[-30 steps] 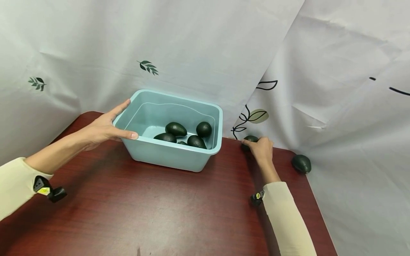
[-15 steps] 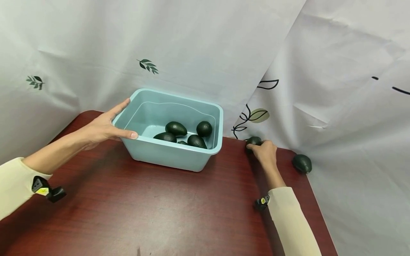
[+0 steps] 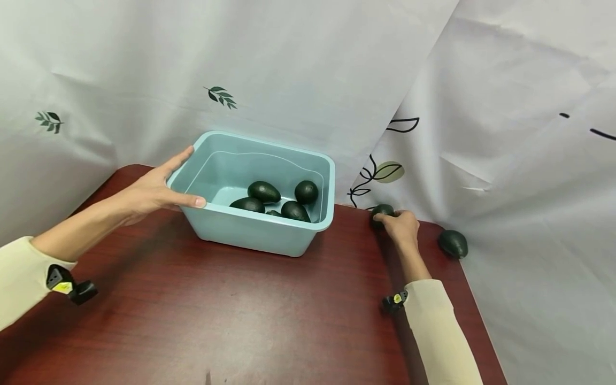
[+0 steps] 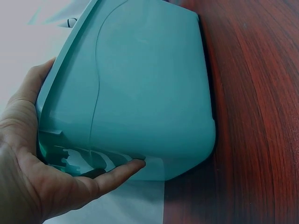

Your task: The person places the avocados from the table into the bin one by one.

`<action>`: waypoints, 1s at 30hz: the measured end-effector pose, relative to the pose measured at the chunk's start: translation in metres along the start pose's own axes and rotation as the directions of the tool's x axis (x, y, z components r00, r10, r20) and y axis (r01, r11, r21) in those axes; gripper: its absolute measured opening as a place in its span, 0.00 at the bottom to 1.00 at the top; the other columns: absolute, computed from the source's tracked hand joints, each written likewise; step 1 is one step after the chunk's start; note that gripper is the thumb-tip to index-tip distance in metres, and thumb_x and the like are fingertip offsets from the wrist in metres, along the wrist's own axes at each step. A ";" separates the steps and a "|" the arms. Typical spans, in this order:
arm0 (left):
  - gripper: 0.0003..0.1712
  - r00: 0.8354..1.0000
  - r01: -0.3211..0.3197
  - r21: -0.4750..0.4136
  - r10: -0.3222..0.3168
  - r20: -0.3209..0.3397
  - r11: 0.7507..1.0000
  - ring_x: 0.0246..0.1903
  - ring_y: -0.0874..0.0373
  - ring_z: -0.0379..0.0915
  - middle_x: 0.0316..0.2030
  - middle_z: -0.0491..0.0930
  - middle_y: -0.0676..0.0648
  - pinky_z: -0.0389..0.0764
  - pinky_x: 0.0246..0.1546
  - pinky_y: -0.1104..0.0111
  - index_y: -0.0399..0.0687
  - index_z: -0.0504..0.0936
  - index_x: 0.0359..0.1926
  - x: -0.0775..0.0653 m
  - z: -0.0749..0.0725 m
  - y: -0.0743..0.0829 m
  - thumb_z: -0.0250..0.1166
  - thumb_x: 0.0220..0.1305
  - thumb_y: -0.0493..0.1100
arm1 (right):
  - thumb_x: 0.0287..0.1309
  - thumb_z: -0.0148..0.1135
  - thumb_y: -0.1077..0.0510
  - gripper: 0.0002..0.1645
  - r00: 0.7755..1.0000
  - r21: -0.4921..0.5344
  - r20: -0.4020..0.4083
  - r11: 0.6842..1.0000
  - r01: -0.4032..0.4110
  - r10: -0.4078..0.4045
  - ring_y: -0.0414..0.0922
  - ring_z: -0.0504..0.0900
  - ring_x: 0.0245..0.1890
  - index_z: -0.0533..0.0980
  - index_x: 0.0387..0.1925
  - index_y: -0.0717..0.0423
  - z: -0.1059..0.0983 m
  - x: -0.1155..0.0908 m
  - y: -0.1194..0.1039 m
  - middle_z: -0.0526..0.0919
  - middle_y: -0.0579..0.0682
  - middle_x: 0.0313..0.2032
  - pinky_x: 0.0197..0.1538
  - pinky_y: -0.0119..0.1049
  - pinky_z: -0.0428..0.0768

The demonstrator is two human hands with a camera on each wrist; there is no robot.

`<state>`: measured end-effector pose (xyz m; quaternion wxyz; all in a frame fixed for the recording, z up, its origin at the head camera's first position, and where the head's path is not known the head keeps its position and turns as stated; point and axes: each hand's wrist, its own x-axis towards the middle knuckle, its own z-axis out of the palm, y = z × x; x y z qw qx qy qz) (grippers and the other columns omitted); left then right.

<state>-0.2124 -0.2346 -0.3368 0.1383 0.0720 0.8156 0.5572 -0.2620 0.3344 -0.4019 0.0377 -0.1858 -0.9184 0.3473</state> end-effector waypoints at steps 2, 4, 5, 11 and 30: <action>0.79 1.000 -0.001 -0.003 0.001 0.001 1.000 0.79 0.35 0.63 0.92 0.45 0.42 0.87 0.63 0.47 0.83 0.29 0.91 0.000 0.000 0.000 0.84 0.66 0.48 | 0.67 0.76 0.42 0.47 1.000 0.025 -0.002 1.000 -0.003 0.003 0.63 0.74 0.75 0.77 0.74 0.70 0.000 -0.001 0.002 0.80 0.71 0.73 0.78 0.56 0.76; 0.79 1.000 -0.001 -0.005 0.001 0.001 1.000 0.78 0.35 0.63 0.91 0.46 0.41 0.88 0.63 0.48 0.83 0.29 0.91 0.000 0.001 0.001 0.84 0.66 0.48 | 0.66 0.77 0.42 0.45 1.000 0.042 -0.011 0.999 0.003 -0.002 0.62 0.74 0.74 0.79 0.73 0.68 0.000 -0.001 0.004 0.81 0.70 0.72 0.77 0.56 0.76; 0.79 1.000 0.000 -0.005 0.000 0.001 1.000 0.78 0.36 0.63 0.91 0.45 0.42 0.88 0.63 0.48 0.83 0.29 0.91 0.000 0.001 0.001 0.84 0.66 0.48 | 0.65 0.77 0.43 0.44 1.000 0.052 -0.018 0.999 0.007 -0.006 0.62 0.75 0.73 0.80 0.73 0.67 0.001 -0.002 0.005 0.82 0.69 0.71 0.77 0.55 0.75; 0.79 1.000 0.003 -0.005 -0.003 0.001 1.000 0.78 0.37 0.63 0.92 0.44 0.42 0.88 0.62 0.49 0.83 0.29 0.91 0.000 0.001 0.001 0.84 0.66 0.48 | 0.63 0.77 0.45 0.45 0.999 0.081 -0.043 0.997 0.021 -0.017 0.60 0.74 0.78 0.79 0.76 0.61 0.002 -0.003 0.011 0.83 0.65 0.73 0.81 0.53 0.73; 0.79 1.000 -0.006 -0.011 0.006 0.000 1.000 0.77 0.37 0.64 0.90 0.48 0.40 0.87 0.62 0.48 0.83 0.30 0.92 0.000 0.000 0.001 0.84 0.66 0.48 | 0.57 0.85 0.51 0.43 0.993 0.212 -0.112 0.975 0.062 -0.039 0.45 0.86 0.64 0.83 0.75 0.53 -0.004 -0.012 0.013 0.89 0.59 0.67 0.61 0.25 0.79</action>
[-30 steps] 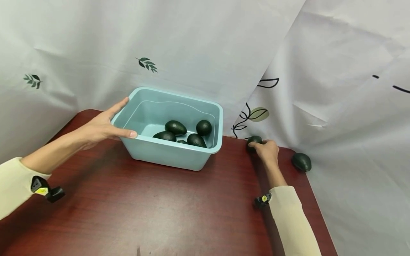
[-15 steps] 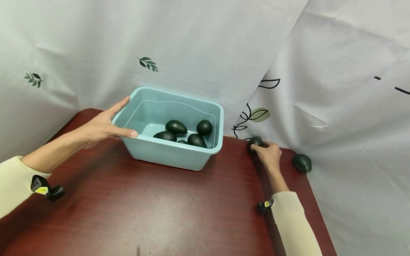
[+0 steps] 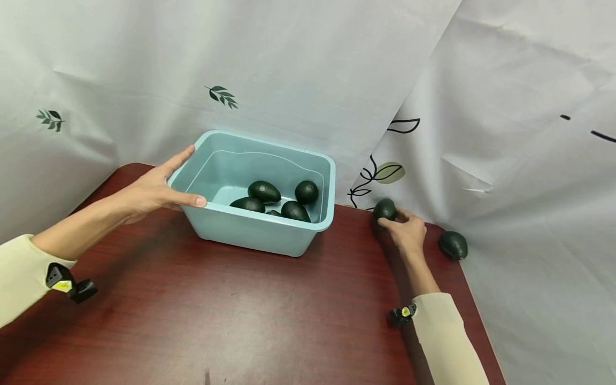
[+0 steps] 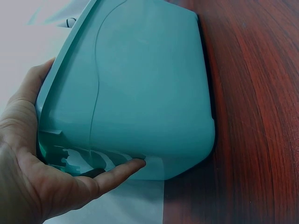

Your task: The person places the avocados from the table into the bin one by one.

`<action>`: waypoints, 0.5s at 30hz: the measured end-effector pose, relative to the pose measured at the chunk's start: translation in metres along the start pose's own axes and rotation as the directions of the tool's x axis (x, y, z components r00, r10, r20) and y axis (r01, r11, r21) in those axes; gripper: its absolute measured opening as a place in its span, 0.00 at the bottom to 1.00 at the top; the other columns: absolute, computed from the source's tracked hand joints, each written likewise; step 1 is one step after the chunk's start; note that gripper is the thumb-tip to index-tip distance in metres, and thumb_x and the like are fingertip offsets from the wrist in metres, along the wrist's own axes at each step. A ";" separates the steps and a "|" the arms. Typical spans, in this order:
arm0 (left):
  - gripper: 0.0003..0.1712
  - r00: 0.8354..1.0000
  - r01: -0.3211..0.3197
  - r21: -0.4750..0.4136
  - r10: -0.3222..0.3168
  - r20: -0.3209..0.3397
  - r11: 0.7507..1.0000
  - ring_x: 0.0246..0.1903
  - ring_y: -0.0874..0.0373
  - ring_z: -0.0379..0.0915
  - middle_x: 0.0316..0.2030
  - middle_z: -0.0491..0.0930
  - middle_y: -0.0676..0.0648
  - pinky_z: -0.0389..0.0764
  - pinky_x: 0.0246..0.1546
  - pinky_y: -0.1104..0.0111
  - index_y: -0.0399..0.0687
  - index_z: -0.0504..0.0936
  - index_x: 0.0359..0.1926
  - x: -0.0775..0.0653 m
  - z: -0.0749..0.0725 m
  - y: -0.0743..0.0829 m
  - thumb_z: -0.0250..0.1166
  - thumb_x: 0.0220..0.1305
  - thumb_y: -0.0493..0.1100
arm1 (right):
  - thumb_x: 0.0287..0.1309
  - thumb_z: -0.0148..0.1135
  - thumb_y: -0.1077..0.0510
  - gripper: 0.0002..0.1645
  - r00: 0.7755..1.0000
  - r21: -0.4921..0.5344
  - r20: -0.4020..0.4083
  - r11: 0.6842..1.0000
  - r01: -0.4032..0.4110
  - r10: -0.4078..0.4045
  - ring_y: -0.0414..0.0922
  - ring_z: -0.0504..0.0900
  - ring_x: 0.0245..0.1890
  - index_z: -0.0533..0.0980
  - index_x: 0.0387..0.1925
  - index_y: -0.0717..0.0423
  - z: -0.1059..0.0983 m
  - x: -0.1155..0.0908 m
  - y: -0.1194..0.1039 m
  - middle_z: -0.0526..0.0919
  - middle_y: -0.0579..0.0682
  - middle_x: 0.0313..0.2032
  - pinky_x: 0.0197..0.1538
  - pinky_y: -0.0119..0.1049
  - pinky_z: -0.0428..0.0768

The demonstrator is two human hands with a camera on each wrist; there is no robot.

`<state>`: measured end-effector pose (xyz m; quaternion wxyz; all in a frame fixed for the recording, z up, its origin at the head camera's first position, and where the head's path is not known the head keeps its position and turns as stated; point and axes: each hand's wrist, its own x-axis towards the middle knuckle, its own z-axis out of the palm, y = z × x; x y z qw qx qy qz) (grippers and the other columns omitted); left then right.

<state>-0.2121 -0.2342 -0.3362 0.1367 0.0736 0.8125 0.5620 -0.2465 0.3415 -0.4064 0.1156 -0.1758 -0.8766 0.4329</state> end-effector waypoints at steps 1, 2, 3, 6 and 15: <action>0.78 1.000 0.000 -0.001 0.000 0.000 1.000 0.77 0.38 0.64 0.90 0.48 0.40 0.87 0.62 0.48 0.83 0.30 0.92 0.000 0.000 0.000 0.84 0.66 0.48 | 0.57 0.85 0.51 0.43 1.000 0.012 0.003 1.000 0.000 0.000 0.42 0.86 0.62 0.83 0.75 0.53 -0.001 0.000 -0.001 0.89 0.59 0.67 0.58 0.22 0.78; 0.78 1.000 0.001 -0.001 -0.001 0.000 1.000 0.77 0.38 0.64 0.90 0.49 0.41 0.87 0.62 0.48 0.83 0.30 0.92 0.000 0.000 0.000 0.84 0.66 0.48 | 0.57 0.85 0.52 0.43 1.000 0.021 0.005 1.000 0.002 -0.002 0.39 0.86 0.60 0.83 0.75 0.53 -0.001 -0.001 -0.002 0.89 0.59 0.67 0.56 0.20 0.77; 0.78 1.000 0.001 0.000 -0.001 -0.001 1.000 0.77 0.37 0.64 0.90 0.49 0.41 0.87 0.62 0.47 0.82 0.30 0.92 0.000 0.000 0.001 0.84 0.66 0.48 | 0.57 0.85 0.52 0.43 1.000 0.030 0.008 1.000 0.005 -0.005 0.36 0.86 0.57 0.83 0.75 0.54 -0.001 -0.001 -0.004 0.89 0.60 0.67 0.54 0.18 0.76; 0.78 1.000 0.004 -0.003 -0.004 0.001 1.000 0.78 0.36 0.64 0.90 0.48 0.41 0.87 0.63 0.46 0.83 0.30 0.92 0.000 0.000 0.001 0.84 0.66 0.48 | 0.57 0.85 0.53 0.43 1.000 0.054 0.013 0.998 0.022 -0.023 0.30 0.84 0.52 0.83 0.74 0.55 -0.002 -0.002 -0.009 0.89 0.61 0.67 0.52 0.17 0.77; 0.78 1.000 0.002 -0.007 -0.002 0.004 1.000 0.78 0.35 0.64 0.90 0.49 0.40 0.87 0.63 0.45 0.82 0.30 0.92 -0.001 0.001 0.002 0.84 0.66 0.48 | 0.58 0.85 0.53 0.43 0.994 0.053 0.023 0.993 0.106 -0.108 0.27 0.85 0.51 0.82 0.75 0.56 -0.008 -0.003 -0.028 0.89 0.61 0.67 0.52 0.16 0.78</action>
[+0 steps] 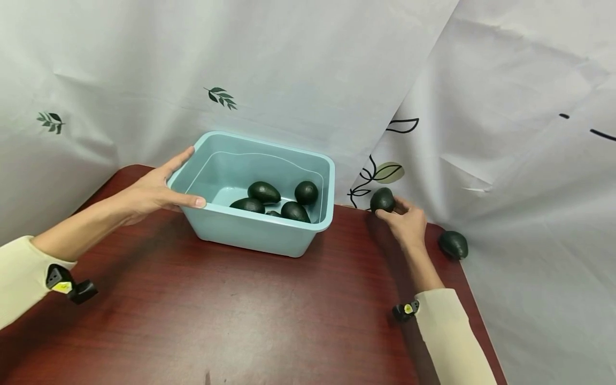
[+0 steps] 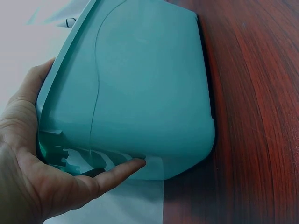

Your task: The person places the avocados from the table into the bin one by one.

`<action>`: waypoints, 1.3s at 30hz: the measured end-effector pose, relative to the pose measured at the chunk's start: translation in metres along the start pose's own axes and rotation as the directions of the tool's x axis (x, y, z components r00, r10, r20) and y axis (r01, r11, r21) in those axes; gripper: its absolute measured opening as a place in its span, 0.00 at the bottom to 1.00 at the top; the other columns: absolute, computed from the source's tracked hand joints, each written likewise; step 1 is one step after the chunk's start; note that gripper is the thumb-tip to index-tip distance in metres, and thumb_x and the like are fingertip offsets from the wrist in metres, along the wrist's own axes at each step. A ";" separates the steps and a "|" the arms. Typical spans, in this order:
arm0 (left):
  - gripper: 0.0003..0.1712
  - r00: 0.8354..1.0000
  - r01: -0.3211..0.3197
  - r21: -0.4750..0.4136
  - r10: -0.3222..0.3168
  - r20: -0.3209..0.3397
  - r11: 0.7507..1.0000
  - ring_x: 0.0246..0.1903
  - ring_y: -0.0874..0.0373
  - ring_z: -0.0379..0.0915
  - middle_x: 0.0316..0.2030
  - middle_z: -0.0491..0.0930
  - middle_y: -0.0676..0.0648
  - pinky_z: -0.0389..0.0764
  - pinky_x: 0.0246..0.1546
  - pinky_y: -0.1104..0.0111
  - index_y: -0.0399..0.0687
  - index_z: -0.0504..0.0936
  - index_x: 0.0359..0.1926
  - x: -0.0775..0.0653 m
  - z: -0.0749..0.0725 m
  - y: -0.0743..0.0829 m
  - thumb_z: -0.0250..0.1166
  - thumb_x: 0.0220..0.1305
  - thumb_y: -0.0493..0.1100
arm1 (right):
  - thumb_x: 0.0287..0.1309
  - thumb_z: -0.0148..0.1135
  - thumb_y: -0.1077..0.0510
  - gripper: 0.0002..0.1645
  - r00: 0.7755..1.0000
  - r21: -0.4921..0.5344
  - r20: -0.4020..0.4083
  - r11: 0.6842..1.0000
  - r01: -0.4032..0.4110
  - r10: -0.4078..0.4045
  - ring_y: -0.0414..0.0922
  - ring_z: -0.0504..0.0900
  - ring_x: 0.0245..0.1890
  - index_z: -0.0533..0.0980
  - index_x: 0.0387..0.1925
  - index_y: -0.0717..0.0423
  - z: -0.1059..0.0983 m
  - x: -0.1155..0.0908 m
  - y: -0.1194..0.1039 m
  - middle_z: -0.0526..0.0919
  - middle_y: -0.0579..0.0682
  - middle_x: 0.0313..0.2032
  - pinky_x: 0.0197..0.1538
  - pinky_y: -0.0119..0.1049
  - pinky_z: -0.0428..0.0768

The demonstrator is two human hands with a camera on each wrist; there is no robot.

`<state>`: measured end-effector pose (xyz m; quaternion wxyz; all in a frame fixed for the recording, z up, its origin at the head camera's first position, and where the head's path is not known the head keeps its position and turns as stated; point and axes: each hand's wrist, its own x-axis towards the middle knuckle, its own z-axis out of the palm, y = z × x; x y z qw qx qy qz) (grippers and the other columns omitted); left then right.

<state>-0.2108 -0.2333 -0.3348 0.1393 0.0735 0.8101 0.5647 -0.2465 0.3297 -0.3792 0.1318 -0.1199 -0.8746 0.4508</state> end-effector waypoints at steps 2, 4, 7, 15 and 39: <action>0.79 1.000 0.000 -0.003 0.000 0.000 1.000 0.78 0.35 0.65 0.90 0.50 0.40 0.87 0.63 0.45 0.82 0.31 0.92 0.000 0.000 0.001 0.84 0.66 0.48 | 0.59 0.85 0.53 0.42 1.000 0.000 -0.006 1.000 0.023 -0.023 0.25 0.85 0.50 0.82 0.74 0.56 -0.001 0.000 -0.005 0.89 0.61 0.66 0.51 0.16 0.79; 0.79 1.000 0.001 -0.005 -0.001 0.000 1.000 0.78 0.35 0.65 0.89 0.51 0.40 0.88 0.62 0.46 0.81 0.31 0.92 0.000 0.000 0.001 0.85 0.65 0.48 | 0.59 0.85 0.53 0.42 0.999 -0.005 -0.013 0.999 0.044 -0.044 0.23 0.84 0.48 0.83 0.74 0.55 -0.002 0.000 -0.009 0.89 0.62 0.66 0.50 0.16 0.79; 0.79 1.000 0.005 -0.007 -0.005 -0.001 1.000 0.78 0.35 0.65 0.89 0.52 0.41 0.88 0.62 0.47 0.82 0.32 0.92 -0.001 0.000 0.001 0.85 0.65 0.47 | 0.59 0.85 0.52 0.41 0.998 0.008 -0.006 0.998 0.063 -0.063 0.22 0.83 0.47 0.83 0.73 0.55 -0.002 -0.001 -0.016 0.89 0.62 0.66 0.49 0.16 0.80; 0.79 1.000 0.003 -0.005 -0.003 0.004 1.000 0.78 0.34 0.65 0.89 0.51 0.41 0.87 0.62 0.46 0.83 0.31 0.92 0.000 0.000 0.000 0.85 0.65 0.48 | 0.60 0.84 0.55 0.42 0.995 0.042 0.022 0.994 0.101 -0.102 0.24 0.86 0.48 0.81 0.76 0.55 -0.004 0.000 -0.035 0.88 0.62 0.67 0.53 0.16 0.82; 0.79 1.000 0.004 -0.007 -0.004 0.008 1.000 0.78 0.35 0.64 0.90 0.49 0.41 0.88 0.62 0.47 0.81 0.31 0.92 -0.001 0.000 0.001 0.85 0.65 0.48 | 0.57 0.84 0.58 0.39 0.961 0.048 0.046 0.961 0.272 -0.274 0.38 0.91 0.55 0.85 0.72 0.54 0.010 -0.011 -0.095 0.90 0.60 0.64 0.60 0.26 0.88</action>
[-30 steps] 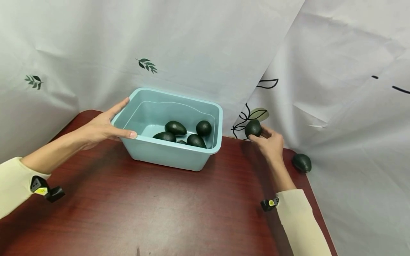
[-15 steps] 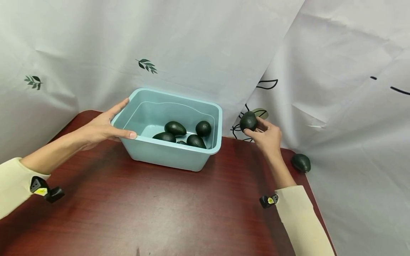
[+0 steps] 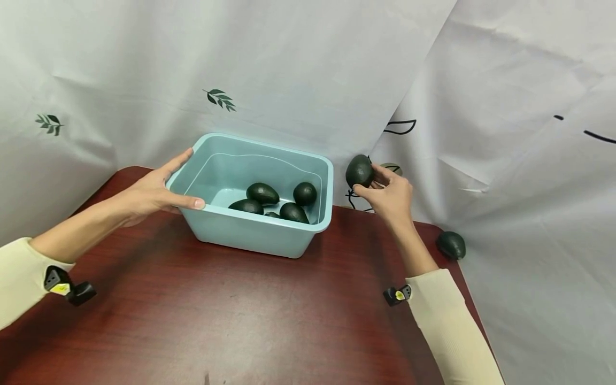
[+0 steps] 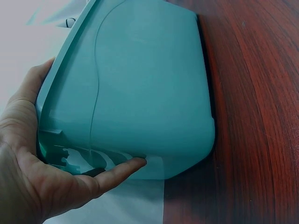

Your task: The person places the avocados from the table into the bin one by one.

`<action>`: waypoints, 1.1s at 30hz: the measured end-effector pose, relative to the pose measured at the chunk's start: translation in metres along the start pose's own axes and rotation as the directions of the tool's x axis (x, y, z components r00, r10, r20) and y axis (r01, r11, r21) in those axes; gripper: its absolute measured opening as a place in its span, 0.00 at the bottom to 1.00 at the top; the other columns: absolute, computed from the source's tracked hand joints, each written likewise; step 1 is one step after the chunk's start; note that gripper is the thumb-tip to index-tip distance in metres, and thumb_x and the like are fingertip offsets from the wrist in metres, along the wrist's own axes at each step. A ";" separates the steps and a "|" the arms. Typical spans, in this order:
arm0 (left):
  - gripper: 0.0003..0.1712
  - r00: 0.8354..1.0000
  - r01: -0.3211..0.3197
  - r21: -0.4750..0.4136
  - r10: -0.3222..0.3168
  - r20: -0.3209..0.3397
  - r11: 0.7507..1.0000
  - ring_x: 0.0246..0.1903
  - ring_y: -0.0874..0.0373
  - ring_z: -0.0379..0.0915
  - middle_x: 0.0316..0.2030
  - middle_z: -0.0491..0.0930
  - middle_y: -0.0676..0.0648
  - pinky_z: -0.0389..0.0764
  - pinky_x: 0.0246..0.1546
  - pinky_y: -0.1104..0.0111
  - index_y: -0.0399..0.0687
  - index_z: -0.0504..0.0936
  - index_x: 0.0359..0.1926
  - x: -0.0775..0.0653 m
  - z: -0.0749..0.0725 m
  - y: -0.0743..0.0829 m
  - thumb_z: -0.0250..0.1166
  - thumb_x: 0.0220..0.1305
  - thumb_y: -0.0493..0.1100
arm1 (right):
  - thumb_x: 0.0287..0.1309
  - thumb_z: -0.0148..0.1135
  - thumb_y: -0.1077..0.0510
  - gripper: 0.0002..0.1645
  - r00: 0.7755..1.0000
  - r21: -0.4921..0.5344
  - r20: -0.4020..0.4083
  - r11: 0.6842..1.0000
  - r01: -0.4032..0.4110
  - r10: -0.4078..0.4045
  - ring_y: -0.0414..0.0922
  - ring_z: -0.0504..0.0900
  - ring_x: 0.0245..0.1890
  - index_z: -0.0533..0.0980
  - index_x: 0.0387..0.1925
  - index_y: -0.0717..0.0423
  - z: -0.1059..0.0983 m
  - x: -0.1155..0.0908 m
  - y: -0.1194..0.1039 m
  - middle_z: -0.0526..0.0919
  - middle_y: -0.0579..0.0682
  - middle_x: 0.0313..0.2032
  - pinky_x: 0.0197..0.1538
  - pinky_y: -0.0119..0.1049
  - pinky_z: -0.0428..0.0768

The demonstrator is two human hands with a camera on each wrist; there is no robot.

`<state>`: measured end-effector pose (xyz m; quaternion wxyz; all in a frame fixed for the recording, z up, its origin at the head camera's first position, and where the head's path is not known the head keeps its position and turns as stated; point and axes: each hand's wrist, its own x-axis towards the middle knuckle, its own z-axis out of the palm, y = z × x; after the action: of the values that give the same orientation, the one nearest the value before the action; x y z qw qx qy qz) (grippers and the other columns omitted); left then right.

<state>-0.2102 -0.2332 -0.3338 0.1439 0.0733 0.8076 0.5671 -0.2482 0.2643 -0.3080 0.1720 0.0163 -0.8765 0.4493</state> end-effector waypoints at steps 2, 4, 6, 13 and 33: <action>0.79 1.000 -0.002 -0.003 0.002 -0.002 1.000 0.78 0.35 0.65 0.90 0.50 0.41 0.88 0.61 0.48 0.81 0.31 0.92 0.000 0.000 0.000 0.85 0.65 0.48 | 0.57 0.84 0.58 0.39 1.000 0.011 0.001 1.000 0.011 -0.011 0.38 0.91 0.55 0.85 0.71 0.55 0.003 0.001 -0.004 0.90 0.60 0.64 0.61 0.28 0.88; 0.79 1.000 -0.004 -0.004 0.004 -0.001 1.000 0.78 0.35 0.65 0.90 0.50 0.40 0.88 0.61 0.48 0.81 0.31 0.92 0.000 0.000 0.000 0.85 0.65 0.48 | 0.56 0.84 0.58 0.40 1.000 0.024 0.002 1.000 0.015 -0.015 0.38 0.92 0.56 0.84 0.72 0.55 0.006 0.001 -0.007 0.90 0.61 0.65 0.61 0.29 0.88; 0.79 1.000 -0.003 -0.001 0.003 -0.001 1.000 0.78 0.35 0.65 0.90 0.51 0.40 0.88 0.61 0.48 0.81 0.31 0.92 0.000 -0.001 -0.001 0.84 0.66 0.48 | 0.56 0.84 0.58 0.40 1.000 0.030 0.001 0.999 0.019 -0.019 0.37 0.92 0.55 0.84 0.72 0.56 0.008 0.002 -0.010 0.90 0.61 0.64 0.61 0.29 0.89; 0.79 1.000 -0.011 0.014 0.011 0.004 1.000 0.78 0.34 0.64 0.89 0.50 0.38 0.88 0.60 0.49 0.81 0.29 0.92 0.000 -0.001 -0.003 0.84 0.67 0.49 | 0.55 0.84 0.59 0.40 0.999 0.059 0.008 0.997 0.042 -0.043 0.39 0.93 0.56 0.85 0.71 0.56 0.016 0.003 -0.019 0.91 0.61 0.63 0.61 0.30 0.89; 0.79 1.000 -0.014 0.015 0.014 0.008 1.000 0.78 0.34 0.63 0.90 0.49 0.38 0.88 0.60 0.48 0.80 0.29 0.92 0.000 -0.001 -0.003 0.84 0.67 0.49 | 0.57 0.85 0.61 0.40 0.984 0.131 0.077 0.980 0.150 -0.161 0.53 0.92 0.64 0.84 0.72 0.57 0.047 0.002 -0.044 0.91 0.60 0.64 0.66 0.38 0.88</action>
<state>-0.2106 -0.2351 -0.3359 0.1425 0.0825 0.8106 0.5619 -0.2555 0.2008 -0.2978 0.1670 0.1150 -0.8494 0.4872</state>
